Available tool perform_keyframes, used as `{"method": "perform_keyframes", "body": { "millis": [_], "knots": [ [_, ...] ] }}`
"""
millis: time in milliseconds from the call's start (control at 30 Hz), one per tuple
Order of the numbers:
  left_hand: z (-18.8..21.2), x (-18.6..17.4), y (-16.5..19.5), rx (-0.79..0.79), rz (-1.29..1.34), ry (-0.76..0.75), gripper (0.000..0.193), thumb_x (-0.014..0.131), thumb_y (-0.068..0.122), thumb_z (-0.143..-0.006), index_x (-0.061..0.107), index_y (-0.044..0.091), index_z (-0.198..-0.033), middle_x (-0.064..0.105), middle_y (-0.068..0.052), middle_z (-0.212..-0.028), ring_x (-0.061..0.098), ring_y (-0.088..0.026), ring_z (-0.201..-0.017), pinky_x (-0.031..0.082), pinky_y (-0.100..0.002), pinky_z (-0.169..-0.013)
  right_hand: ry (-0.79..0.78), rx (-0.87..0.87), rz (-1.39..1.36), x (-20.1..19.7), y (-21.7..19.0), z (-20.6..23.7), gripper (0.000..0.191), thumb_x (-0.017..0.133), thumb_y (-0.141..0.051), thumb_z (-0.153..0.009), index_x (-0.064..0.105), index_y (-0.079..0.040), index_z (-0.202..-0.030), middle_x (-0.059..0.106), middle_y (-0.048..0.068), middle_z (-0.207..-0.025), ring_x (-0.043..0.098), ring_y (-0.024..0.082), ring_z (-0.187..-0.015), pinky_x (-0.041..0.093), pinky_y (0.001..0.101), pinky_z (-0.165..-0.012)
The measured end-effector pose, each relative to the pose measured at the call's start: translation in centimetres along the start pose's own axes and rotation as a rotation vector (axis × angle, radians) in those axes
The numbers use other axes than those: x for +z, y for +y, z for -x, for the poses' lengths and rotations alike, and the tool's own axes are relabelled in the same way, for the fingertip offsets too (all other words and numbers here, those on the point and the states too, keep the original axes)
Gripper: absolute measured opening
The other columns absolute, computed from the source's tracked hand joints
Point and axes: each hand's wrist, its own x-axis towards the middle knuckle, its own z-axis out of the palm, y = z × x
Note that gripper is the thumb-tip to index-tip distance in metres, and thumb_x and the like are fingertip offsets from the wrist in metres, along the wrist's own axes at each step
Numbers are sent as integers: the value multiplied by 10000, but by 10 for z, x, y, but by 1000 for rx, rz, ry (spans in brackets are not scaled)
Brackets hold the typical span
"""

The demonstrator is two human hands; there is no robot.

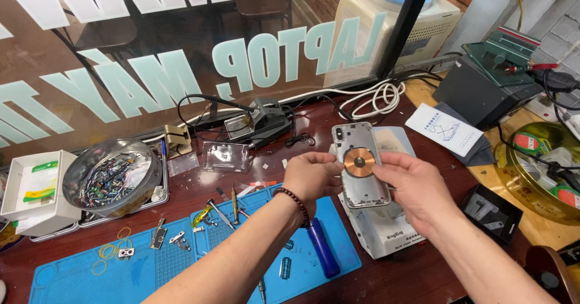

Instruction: The person reassembles a disassembled smartphone by connecting internal components and closing the case. They then connect a charging cable to test the device, which powers on and displays a charging icon. Finally, the person places the phone in a bin and picks up the phone's back cover.

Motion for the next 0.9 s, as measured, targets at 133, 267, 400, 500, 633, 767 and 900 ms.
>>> {"method": "perform_keyframes", "body": {
  "millis": [133, 267, 400, 500, 633, 767, 900],
  "knots": [
    [-28, 44, -10, -2, -60, -3, 148, 763, 8, -829, 656, -16, -928, 709, -115, -794, 685, -194, -595, 622, -342, -549, 107, -22, 256, -41, -4, -28, 367, 732, -77, -903, 729, -2, -1261, 736, 63, -1009, 591, 120, -782, 438, 274, -642],
    [-49, 80, -23, -46, -109, 106, 130, 760, -19, -815, 675, -25, -914, 726, -132, -784, 701, -214, -602, 637, -360, -549, 100, -58, 361, -73, -1, -63, 394, 762, -54, -844, 717, 2, -1231, 736, 69, -971, 653, 125, -800, 508, 268, -677],
    [-59, 102, -33, -76, -187, 203, 116, 771, -4, -819, 695, -48, -895, 735, -151, -783, 723, -226, -623, 650, -362, -550, 85, -77, 483, -91, 7, -89, 404, 806, -68, -798, 743, -19, -1194, 752, 63, -963, 678, 125, -830, 534, 272, -725],
    [-62, 104, -35, -57, -238, 254, 127, 778, -5, -812, 689, -42, -896, 742, -149, -798, 734, -220, -638, 650, -357, -543, 66, -89, 584, -92, 12, -101, 394, 833, -105, -786, 760, -44, -1167, 759, 67, -963, 690, 143, -844, 550, 299, -745],
    [-65, 102, -38, -52, -297, 287, 162, 788, 27, -815, 670, -32, -909, 739, -145, -837, 728, -222, -647, 645, -364, -532, 29, -135, 639, -94, 17, -105, 365, 840, -147, -787, 775, -41, -1130, 777, 69, -936, 711, 133, -833, 556, 292, -744],
    [-67, 95, -49, -8, -247, 238, 217, 791, 65, -834, 650, -31, -968, 735, -144, -856, 725, -210, -666, 644, -350, -550, -2, -144, 624, -94, 20, -110, 351, 821, -133, -791, 774, -30, -1124, 783, 71, -890, 706, 142, -785, 555, 307, -710],
    [-68, 91, -54, -25, -223, 247, 250, 788, 46, -824, 635, -29, -1006, 734, -137, -858, 725, -209, -670, 636, -348, -564, -12, -140, 589, -91, 22, -112, 340, 809, -122, -805, 767, -29, -1129, 774, 68, -886, 701, 139, -777, 555, 309, -694]
  ]
}}
